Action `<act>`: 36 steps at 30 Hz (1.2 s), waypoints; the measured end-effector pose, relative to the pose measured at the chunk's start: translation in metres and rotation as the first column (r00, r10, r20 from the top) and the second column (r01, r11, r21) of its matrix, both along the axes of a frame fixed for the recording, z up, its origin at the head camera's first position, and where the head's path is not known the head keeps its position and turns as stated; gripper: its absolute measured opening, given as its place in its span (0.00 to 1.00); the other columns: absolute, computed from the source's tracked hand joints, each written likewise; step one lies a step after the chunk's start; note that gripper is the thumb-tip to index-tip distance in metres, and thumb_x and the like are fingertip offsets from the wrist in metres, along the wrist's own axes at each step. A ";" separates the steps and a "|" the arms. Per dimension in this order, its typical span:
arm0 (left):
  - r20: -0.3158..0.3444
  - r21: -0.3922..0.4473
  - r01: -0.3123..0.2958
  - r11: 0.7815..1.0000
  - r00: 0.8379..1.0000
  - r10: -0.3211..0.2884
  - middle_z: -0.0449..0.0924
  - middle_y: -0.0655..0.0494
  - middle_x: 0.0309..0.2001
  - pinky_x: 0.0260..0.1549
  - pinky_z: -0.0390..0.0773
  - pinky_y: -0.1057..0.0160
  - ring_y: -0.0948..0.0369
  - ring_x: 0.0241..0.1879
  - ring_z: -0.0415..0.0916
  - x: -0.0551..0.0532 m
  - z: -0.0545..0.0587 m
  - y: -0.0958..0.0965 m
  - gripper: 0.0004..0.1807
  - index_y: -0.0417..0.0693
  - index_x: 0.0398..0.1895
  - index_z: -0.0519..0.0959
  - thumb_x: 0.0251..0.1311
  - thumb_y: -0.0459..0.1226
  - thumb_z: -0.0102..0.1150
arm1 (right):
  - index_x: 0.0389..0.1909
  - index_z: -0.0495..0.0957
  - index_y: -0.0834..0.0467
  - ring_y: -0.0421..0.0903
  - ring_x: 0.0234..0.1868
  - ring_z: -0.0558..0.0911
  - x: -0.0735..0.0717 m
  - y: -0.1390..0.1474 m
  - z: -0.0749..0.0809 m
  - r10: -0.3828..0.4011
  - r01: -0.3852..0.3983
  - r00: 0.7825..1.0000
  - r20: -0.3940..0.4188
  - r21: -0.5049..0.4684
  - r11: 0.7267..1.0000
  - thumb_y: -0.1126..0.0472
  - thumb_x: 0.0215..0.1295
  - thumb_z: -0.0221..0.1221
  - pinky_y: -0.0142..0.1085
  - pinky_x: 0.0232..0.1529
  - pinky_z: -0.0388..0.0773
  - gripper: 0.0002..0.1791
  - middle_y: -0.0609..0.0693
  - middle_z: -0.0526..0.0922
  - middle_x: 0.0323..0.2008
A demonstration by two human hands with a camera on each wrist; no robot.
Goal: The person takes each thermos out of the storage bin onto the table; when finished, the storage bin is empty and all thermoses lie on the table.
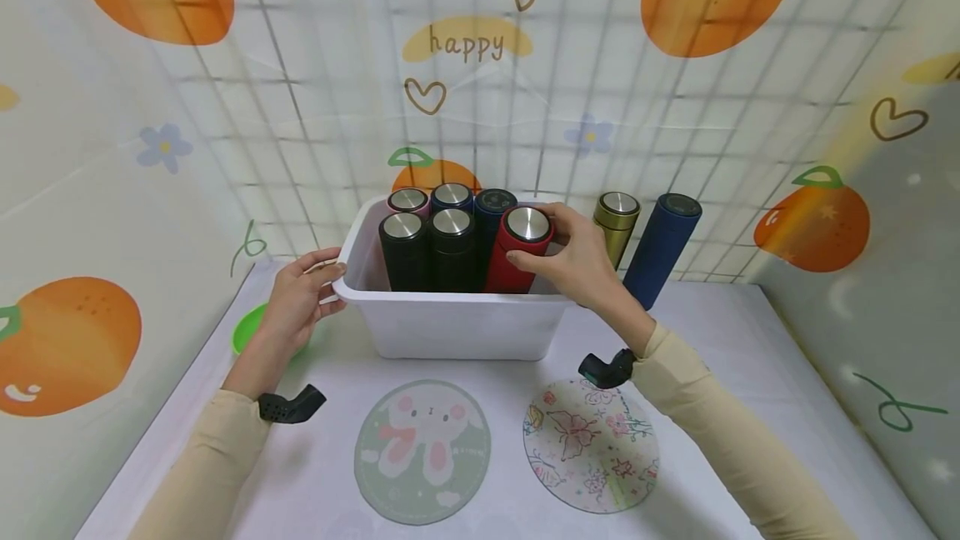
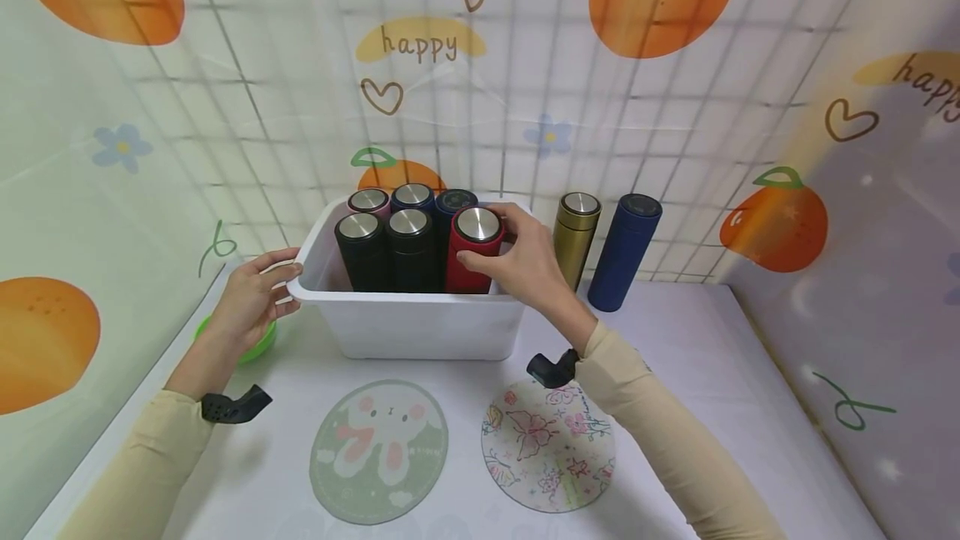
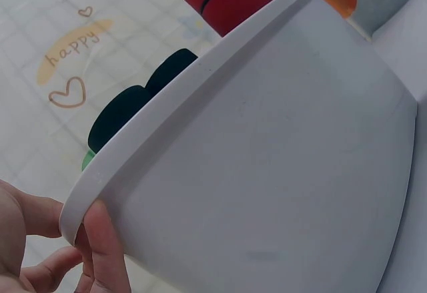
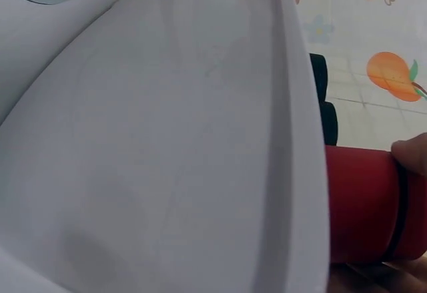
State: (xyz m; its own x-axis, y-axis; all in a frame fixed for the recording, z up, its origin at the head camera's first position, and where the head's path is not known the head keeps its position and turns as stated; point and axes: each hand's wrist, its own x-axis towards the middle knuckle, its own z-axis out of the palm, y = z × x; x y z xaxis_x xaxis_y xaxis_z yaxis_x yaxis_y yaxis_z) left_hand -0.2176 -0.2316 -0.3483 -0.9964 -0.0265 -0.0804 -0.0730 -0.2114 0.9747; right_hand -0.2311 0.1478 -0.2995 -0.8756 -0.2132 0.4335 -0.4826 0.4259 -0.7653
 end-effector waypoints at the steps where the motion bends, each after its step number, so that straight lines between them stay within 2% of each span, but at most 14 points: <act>1: -0.001 -0.001 0.000 1.000 1.000 0.000 0.79 0.55 0.40 0.25 0.81 0.66 0.63 0.29 0.81 0.000 0.000 0.000 0.21 0.40 0.62 0.69 0.69 0.33 0.60 | 0.62 0.75 0.54 0.47 0.47 0.83 0.001 0.000 0.001 -0.003 0.003 1.000 -0.004 -0.002 1.000 0.52 0.53 0.76 0.45 0.49 0.81 0.36 0.50 0.83 0.50; 8: -0.007 0.000 0.000 1.000 1.000 0.000 0.79 0.55 0.40 0.25 0.81 0.66 0.62 0.29 0.81 -0.001 -0.001 0.000 0.21 0.40 0.61 0.70 0.68 0.33 0.61 | 0.62 0.75 0.53 0.48 0.47 0.82 0.005 0.001 0.006 -0.029 0.028 0.999 -0.031 -0.014 0.999 0.51 0.52 0.76 0.46 0.49 0.80 0.36 0.49 0.84 0.49; 17: -0.001 -0.007 -0.006 1.000 1.000 0.006 0.79 0.55 0.40 0.25 0.81 0.66 0.63 0.29 0.81 0.000 0.000 0.000 0.20 0.40 0.61 0.70 0.68 0.33 0.60 | 0.62 0.76 0.53 0.48 0.45 0.82 0.010 0.002 0.013 -0.027 0.023 0.997 -0.076 -0.055 0.998 0.53 0.52 0.76 0.46 0.49 0.80 0.36 0.50 0.84 0.47; 28: -0.004 0.018 -0.001 1.000 1.000 0.001 0.80 0.56 0.38 0.25 0.81 0.66 0.63 0.28 0.81 0.000 0.000 0.000 0.20 0.40 0.60 0.70 0.68 0.32 0.60 | 0.60 0.78 0.56 0.45 0.44 0.84 0.015 0.005 0.028 -0.040 0.030 0.985 -0.170 -0.062 0.998 0.59 0.53 0.76 0.34 0.45 0.81 0.32 0.49 0.84 0.48; 33: -0.006 0.016 -0.003 1.000 1.000 0.003 0.82 0.57 0.38 0.25 0.81 0.66 0.63 0.29 0.81 0.001 0.000 0.000 0.20 0.41 0.61 0.70 0.68 0.33 0.60 | 0.59 0.76 0.63 0.51 0.44 0.85 0.036 0.000 0.050 -0.044 0.032 0.981 -0.187 -0.070 0.997 0.66 0.54 0.73 0.31 0.42 0.81 0.30 0.56 0.84 0.49; 36: -0.012 0.014 0.003 1.000 1.000 -0.003 0.82 0.57 0.39 0.25 0.81 0.66 0.63 0.29 0.81 0.001 0.000 0.001 0.20 0.40 0.60 0.70 0.68 0.32 0.60 | 0.59 0.75 0.66 0.52 0.43 0.85 0.049 -0.002 0.061 -0.022 0.003 0.983 -0.182 -0.107 0.994 0.68 0.54 0.72 0.31 0.40 0.83 0.30 0.59 0.84 0.49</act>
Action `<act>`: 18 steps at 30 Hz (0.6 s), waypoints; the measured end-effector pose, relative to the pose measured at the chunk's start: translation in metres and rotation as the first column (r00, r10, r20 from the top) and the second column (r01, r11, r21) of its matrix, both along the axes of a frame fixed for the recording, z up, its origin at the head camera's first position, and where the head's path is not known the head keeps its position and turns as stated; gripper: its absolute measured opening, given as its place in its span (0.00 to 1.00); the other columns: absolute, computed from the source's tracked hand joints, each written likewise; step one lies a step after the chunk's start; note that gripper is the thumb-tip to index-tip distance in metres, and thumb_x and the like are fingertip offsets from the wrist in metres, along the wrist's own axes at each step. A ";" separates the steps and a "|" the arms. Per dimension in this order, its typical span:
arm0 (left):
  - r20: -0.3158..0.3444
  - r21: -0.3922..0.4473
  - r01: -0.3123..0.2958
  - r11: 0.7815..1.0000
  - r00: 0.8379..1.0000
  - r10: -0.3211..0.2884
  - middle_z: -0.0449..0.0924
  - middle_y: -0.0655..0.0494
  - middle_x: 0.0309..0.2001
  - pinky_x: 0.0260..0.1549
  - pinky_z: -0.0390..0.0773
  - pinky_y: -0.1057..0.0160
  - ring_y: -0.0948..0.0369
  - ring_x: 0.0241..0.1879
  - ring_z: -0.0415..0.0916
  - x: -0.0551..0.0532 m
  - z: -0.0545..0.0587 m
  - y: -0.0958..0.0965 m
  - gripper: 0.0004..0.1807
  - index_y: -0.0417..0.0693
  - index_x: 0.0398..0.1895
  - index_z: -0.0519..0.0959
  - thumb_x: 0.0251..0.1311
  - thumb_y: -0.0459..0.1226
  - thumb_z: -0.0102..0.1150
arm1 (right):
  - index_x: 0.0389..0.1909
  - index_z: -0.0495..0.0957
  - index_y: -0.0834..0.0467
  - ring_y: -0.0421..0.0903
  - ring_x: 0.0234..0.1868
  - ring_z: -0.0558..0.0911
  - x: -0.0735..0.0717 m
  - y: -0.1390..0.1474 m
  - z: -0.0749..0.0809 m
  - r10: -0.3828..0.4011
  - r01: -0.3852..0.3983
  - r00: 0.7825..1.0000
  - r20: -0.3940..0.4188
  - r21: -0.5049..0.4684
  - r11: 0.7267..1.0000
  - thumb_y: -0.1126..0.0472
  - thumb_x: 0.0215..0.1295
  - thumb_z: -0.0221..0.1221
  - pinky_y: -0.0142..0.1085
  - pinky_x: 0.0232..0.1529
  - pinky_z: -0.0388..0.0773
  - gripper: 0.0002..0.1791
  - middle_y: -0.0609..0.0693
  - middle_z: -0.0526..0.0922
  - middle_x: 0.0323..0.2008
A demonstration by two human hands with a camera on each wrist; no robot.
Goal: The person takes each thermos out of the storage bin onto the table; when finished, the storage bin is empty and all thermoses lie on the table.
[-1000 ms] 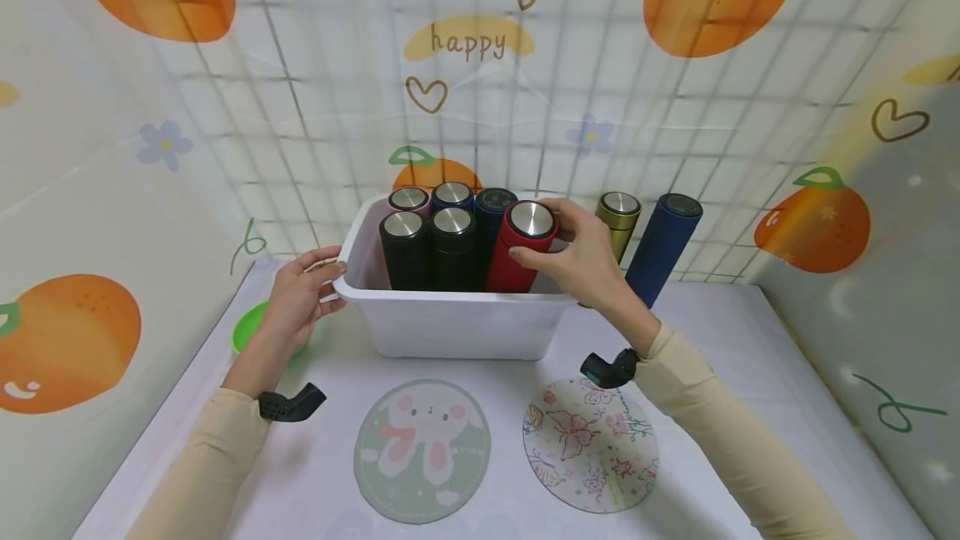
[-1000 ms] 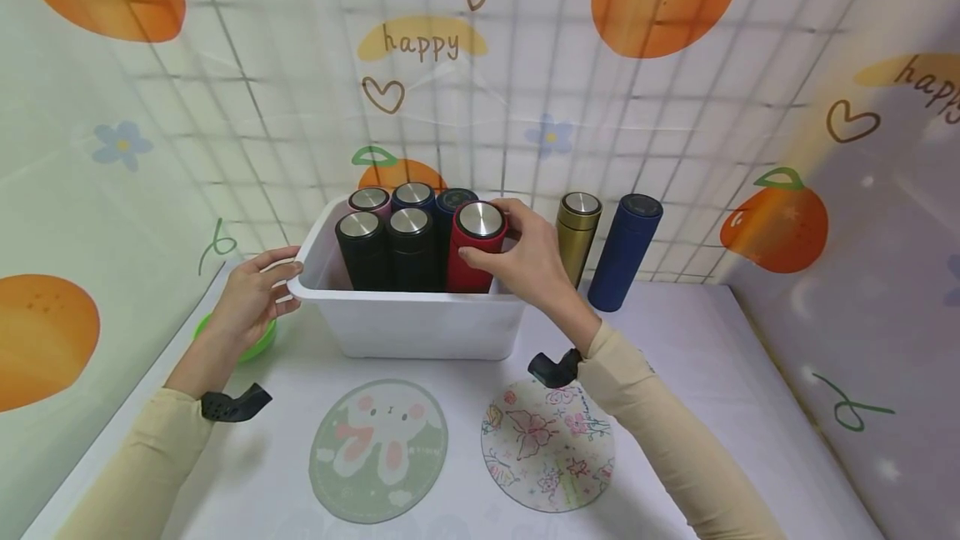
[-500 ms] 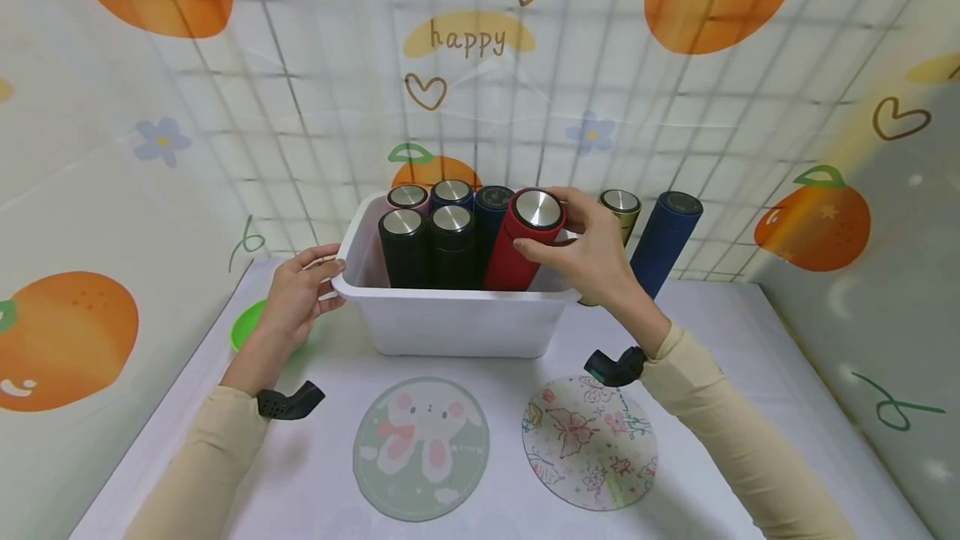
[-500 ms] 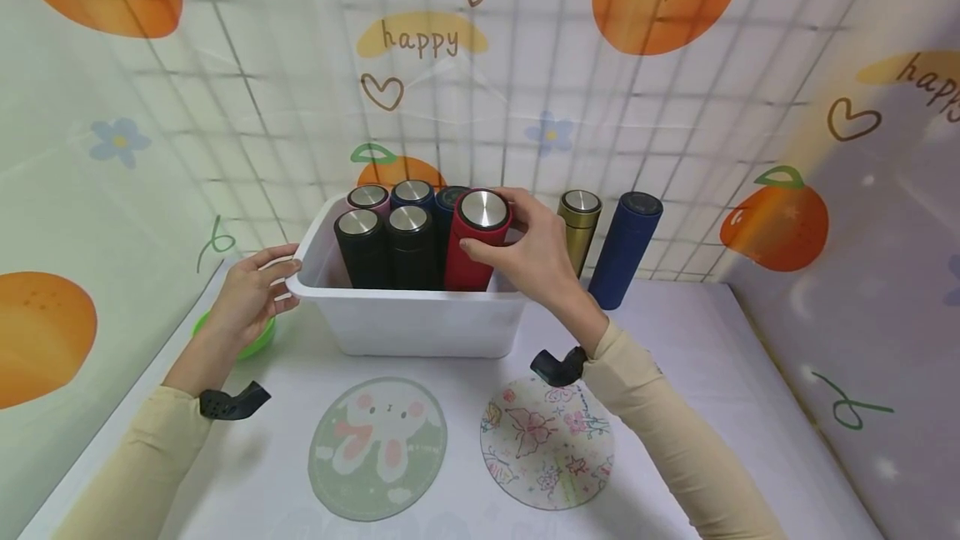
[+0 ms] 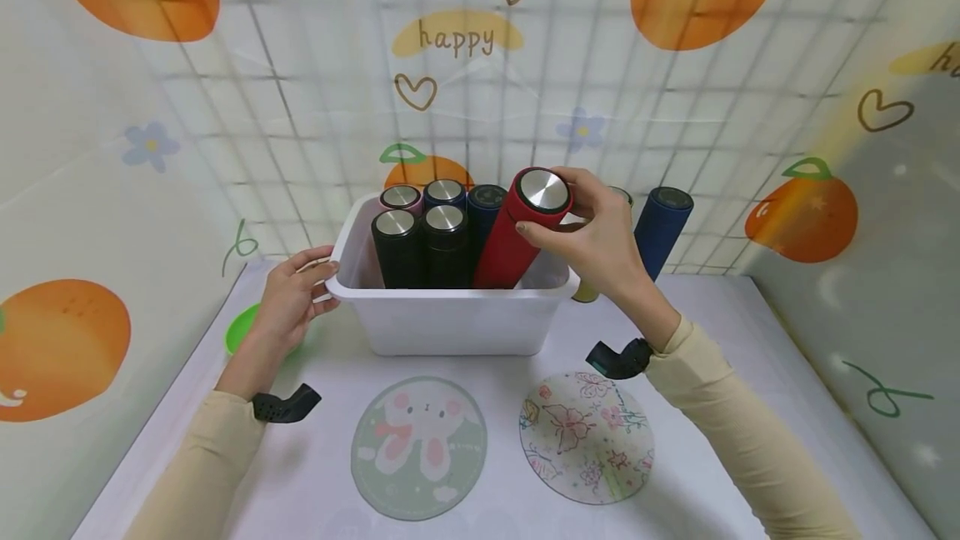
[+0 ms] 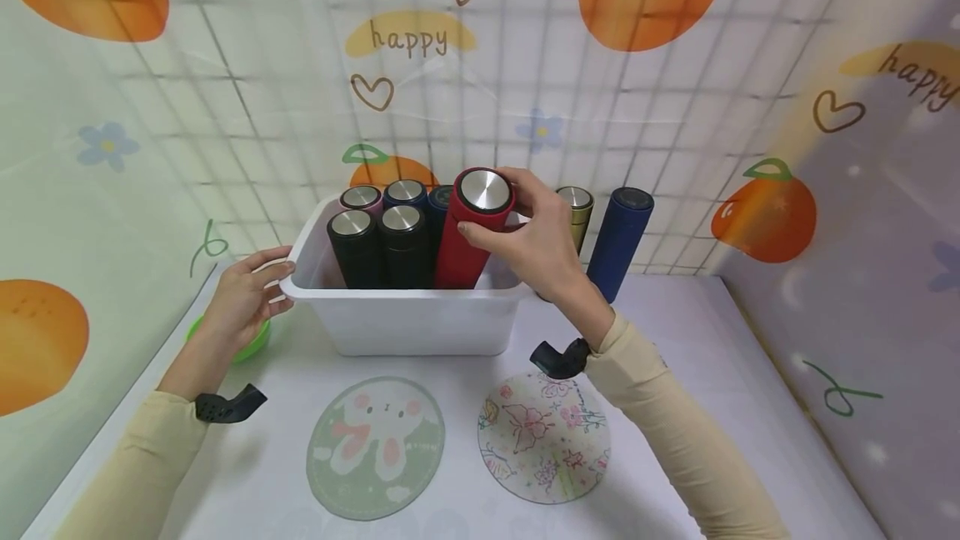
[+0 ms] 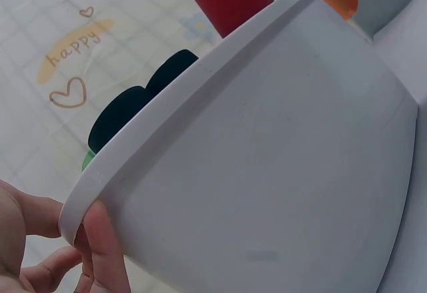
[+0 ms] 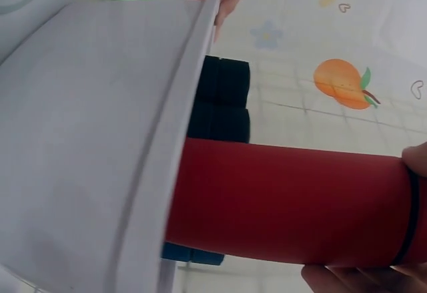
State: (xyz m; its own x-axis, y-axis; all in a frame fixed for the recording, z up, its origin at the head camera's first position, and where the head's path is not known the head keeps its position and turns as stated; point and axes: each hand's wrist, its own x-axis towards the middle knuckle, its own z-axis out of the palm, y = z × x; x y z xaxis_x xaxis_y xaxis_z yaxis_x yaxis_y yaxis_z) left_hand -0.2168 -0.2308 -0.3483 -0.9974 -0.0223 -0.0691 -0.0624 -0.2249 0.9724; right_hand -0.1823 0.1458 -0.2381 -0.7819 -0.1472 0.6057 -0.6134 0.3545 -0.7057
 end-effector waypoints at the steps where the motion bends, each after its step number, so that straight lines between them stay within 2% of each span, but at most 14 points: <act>1: -0.002 -0.001 0.001 1.000 1.000 -0.001 0.82 0.57 0.39 0.25 0.81 0.66 0.63 0.29 0.81 0.000 0.000 0.000 0.20 0.40 0.60 0.70 0.68 0.32 0.60 | 0.59 0.75 0.66 0.51 0.42 0.85 0.002 0.000 0.002 0.010 -0.010 1.000 0.001 -0.015 1.000 0.69 0.54 0.72 0.32 0.40 0.83 0.30 0.59 0.84 0.48; 5: -0.008 0.002 0.001 1.000 1.000 -0.001 0.82 0.57 0.38 0.25 0.81 0.67 0.63 0.29 0.81 0.000 -0.001 0.001 0.19 0.40 0.60 0.70 0.68 0.32 0.60 | 0.59 0.75 0.66 0.47 0.41 0.85 0.006 0.002 0.007 0.036 -0.036 0.999 -0.003 -0.060 0.998 0.70 0.54 0.71 0.32 0.38 0.83 0.29 0.61 0.83 0.49; 9: -0.006 0.009 0.000 1.000 1.000 0.000 0.81 0.57 0.38 0.25 0.81 0.67 0.63 0.29 0.81 -0.001 -0.001 0.001 0.19 0.40 0.59 0.70 0.68 0.32 0.60 | 0.59 0.75 0.67 0.44 0.40 0.85 0.008 0.005 0.012 0.020 -0.023 0.999 -0.049 -0.068 0.997 0.72 0.54 0.71 0.32 0.39 0.83 0.29 0.62 0.84 0.48; 14: -0.007 0.016 0.000 1.000 1.000 0.000 0.81 0.56 0.38 0.25 0.81 0.66 0.63 0.29 0.81 -0.001 -0.001 0.000 0.19 0.40 0.59 0.70 0.68 0.33 0.61 | 0.59 0.77 0.62 0.43 0.40 0.85 0.002 0.014 0.011 -0.039 0.033 0.996 -0.079 -0.076 0.997 0.69 0.53 0.72 0.32 0.40 0.82 0.30 0.56 0.85 0.47; 18: -0.009 0.013 0.001 1.000 1.000 -0.001 0.81 0.57 0.38 0.25 0.81 0.66 0.63 0.29 0.81 -0.001 -0.001 0.000 0.19 0.41 0.59 0.70 0.68 0.33 0.61 | 0.61 0.78 0.57 0.45 0.42 0.85 -0.006 0.023 0.009 -0.037 0.027 0.996 -0.087 -0.117 0.993 0.68 0.52 0.73 0.32 0.41 0.83 0.32 0.52 0.85 0.48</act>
State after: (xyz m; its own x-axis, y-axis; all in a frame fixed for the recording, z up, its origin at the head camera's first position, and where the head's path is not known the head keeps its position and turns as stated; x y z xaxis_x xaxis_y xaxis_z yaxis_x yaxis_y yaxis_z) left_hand -0.2178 -0.2308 -0.3494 -0.9980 -0.0200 -0.0607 -0.0542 -0.2377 0.9698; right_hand -0.1883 0.1692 -0.2294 -0.7272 -0.0484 0.6847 -0.6654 0.2942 -0.6860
